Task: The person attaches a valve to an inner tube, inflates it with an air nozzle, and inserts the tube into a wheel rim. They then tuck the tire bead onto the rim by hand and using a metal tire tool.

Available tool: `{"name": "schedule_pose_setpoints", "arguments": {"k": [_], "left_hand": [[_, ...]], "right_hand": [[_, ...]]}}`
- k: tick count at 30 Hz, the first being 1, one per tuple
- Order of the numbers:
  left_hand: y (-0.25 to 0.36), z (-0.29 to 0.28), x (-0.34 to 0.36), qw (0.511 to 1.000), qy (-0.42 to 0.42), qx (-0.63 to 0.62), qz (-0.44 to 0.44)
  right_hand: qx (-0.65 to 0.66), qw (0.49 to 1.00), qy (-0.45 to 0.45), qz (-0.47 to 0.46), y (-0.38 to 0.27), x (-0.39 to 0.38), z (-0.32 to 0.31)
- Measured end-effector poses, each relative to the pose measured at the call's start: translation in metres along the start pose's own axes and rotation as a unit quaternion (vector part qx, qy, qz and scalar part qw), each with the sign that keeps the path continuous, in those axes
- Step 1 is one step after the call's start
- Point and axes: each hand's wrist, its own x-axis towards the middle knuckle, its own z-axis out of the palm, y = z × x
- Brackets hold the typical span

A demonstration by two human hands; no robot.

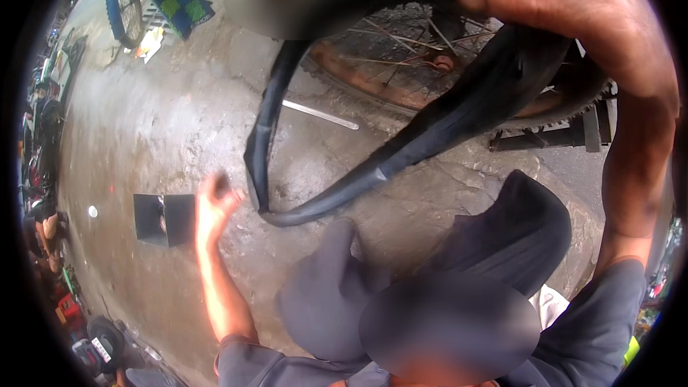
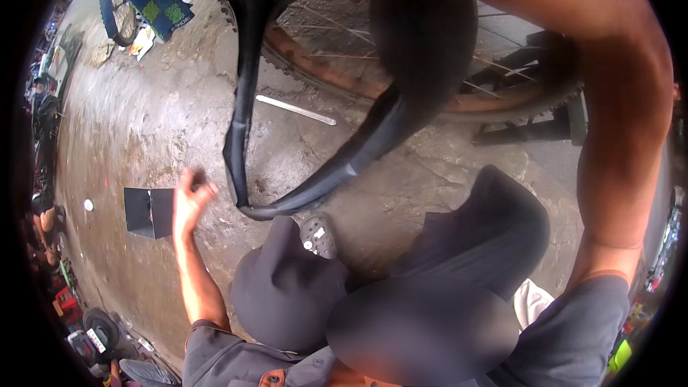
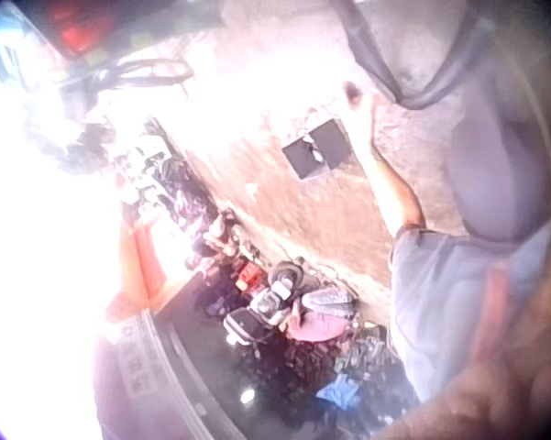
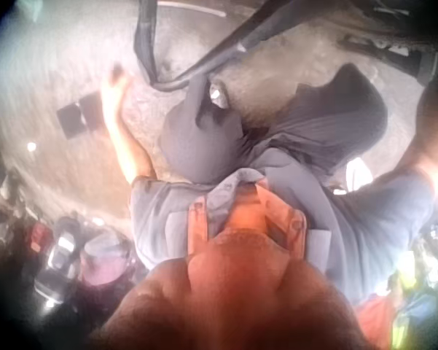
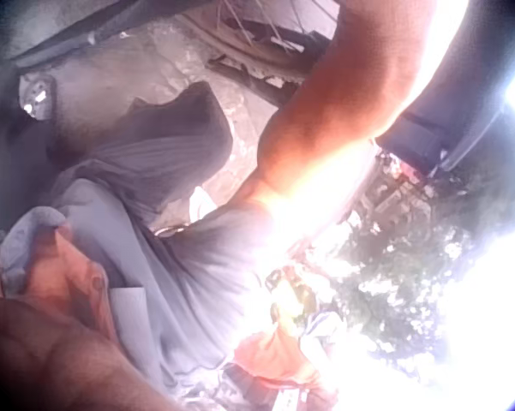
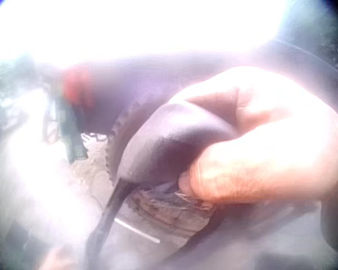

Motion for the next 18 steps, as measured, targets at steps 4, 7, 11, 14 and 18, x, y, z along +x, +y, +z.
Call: {"name": "schedule_pose_setpoints", "arguments": {"k": [4,7,11,14,18], "left_hand": [[0.201,-0.063,0.020,0.865,0.079,-0.197,0.455],[0.332,-0.071,0.025,0.721,-0.003,-0.126,0.682],[0.415,-0.036,-0.014,0.664,-0.478,-0.308,0.485],[0.452,-0.044,-0.039,0.737,-0.518,-0.247,0.358],[0.473,-0.047,-0.076,0.835,-0.225,-0.192,0.465]], "right_hand": [[-0.045,0.999,0.025,0.009,-0.019,-0.018,-0.033],[-0.074,0.996,0.049,0.013,-0.034,-0.030,-0.056],[-0.092,0.991,0.095,0.016,-0.039,-0.054,-0.080],[-0.087,0.987,0.134,0.020,-0.029,-0.072,-0.096],[-0.053,0.975,0.215,0.019,-0.014,-0.091,-0.105]]}}
